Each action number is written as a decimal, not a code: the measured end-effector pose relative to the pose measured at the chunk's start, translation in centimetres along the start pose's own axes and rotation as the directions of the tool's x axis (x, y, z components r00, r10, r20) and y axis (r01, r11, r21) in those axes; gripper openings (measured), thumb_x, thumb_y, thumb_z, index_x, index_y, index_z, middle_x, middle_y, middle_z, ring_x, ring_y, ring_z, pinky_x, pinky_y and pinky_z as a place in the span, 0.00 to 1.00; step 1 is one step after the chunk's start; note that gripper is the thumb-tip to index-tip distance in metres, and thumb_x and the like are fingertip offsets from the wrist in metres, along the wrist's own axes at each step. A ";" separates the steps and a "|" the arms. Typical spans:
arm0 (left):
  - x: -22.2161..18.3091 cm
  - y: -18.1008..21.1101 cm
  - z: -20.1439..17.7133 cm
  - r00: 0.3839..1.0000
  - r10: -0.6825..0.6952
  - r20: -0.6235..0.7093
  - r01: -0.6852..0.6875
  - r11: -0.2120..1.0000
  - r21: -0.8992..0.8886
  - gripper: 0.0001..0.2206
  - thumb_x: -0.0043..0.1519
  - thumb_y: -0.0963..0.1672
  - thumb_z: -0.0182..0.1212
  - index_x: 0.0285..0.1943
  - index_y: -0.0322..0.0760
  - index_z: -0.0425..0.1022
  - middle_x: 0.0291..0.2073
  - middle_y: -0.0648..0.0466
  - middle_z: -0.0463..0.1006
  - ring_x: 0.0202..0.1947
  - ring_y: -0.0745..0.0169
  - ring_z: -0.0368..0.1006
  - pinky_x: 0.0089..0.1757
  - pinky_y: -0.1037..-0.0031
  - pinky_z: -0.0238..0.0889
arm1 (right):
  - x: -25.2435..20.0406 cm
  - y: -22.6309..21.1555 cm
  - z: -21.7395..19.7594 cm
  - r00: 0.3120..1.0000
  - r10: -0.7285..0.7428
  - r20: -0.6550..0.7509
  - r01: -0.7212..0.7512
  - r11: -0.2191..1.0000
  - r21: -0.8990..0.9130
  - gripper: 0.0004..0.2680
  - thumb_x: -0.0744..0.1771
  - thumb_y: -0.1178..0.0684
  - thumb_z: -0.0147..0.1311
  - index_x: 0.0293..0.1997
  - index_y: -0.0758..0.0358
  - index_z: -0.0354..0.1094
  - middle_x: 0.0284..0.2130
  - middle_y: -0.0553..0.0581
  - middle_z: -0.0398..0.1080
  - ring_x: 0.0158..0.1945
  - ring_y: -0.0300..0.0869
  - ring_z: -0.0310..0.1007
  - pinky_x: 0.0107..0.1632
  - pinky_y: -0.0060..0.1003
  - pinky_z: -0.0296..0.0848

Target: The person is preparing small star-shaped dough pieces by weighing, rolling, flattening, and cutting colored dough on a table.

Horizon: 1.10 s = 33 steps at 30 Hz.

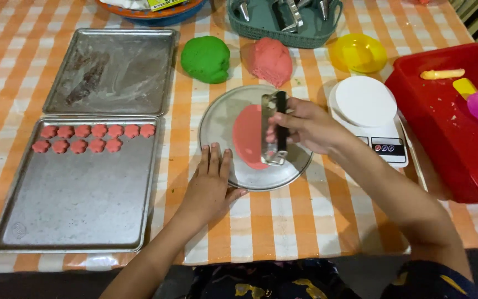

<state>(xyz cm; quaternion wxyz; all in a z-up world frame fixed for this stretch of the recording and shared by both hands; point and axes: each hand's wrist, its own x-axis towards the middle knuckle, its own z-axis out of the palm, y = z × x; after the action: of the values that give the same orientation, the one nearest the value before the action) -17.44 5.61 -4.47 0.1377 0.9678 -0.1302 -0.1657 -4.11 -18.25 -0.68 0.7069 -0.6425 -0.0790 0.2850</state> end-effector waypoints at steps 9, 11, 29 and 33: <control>-0.7 0.7 -1.1 1.000 -0.017 0.005 0.017 0.999 -0.046 0.40 0.69 0.55 0.51 0.81 0.25 0.39 0.76 0.22 0.37 0.77 0.23 0.27 0.68 0.49 0.40 | 2.6 1.2 1.9 0.998 0.056 0.007 -0.056 0.996 -0.070 0.14 0.68 0.52 0.60 0.54 0.66 0.62 0.33 0.63 0.77 0.31 0.44 0.82 0.34 0.34 0.82; -0.4 0.4 -0.6 1.000 -0.019 0.009 0.020 0.999 -0.031 0.40 0.69 0.55 0.50 0.81 0.25 0.38 0.76 0.22 0.37 0.77 0.23 0.27 0.68 0.49 0.40 | 2.9 1.3 1.9 0.998 0.057 0.007 -0.056 0.996 -0.075 0.13 0.67 0.51 0.61 0.53 0.66 0.62 0.33 0.63 0.77 0.32 0.44 0.82 0.32 0.32 0.80; -0.7 0.2 -1.2 1.000 0.009 -0.015 -0.010 0.996 -0.086 0.41 0.68 0.55 0.53 0.80 0.23 0.41 0.76 0.22 0.38 0.77 0.22 0.29 0.68 0.47 0.39 | 2.7 0.4 0.1 0.996 -0.084 -0.012 0.072 0.915 -0.398 0.19 0.68 0.46 0.60 0.54 0.76 0.59 0.29 0.66 0.74 0.29 0.49 0.79 0.33 0.41 0.83; -1.2 0.7 -2.6 0.998 0.059 -0.036 -0.061 0.996 -0.066 0.39 0.69 0.53 0.52 0.78 0.19 0.43 0.74 0.18 0.41 0.75 0.18 0.32 0.67 0.44 0.38 | 1.9 -3.4 -1.6 0.946 -0.317 -0.066 0.218 0.775 -0.593 0.11 0.74 0.51 0.44 0.54 0.72 0.56 0.22 0.65 0.72 0.21 0.49 0.78 0.25 0.39 0.81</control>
<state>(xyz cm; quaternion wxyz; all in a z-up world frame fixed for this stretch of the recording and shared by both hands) -17.72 5.87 -1.61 0.1772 0.9610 -0.1511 -0.1492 -0.73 -18.66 1.83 0.5152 -0.8297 -0.1948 0.0906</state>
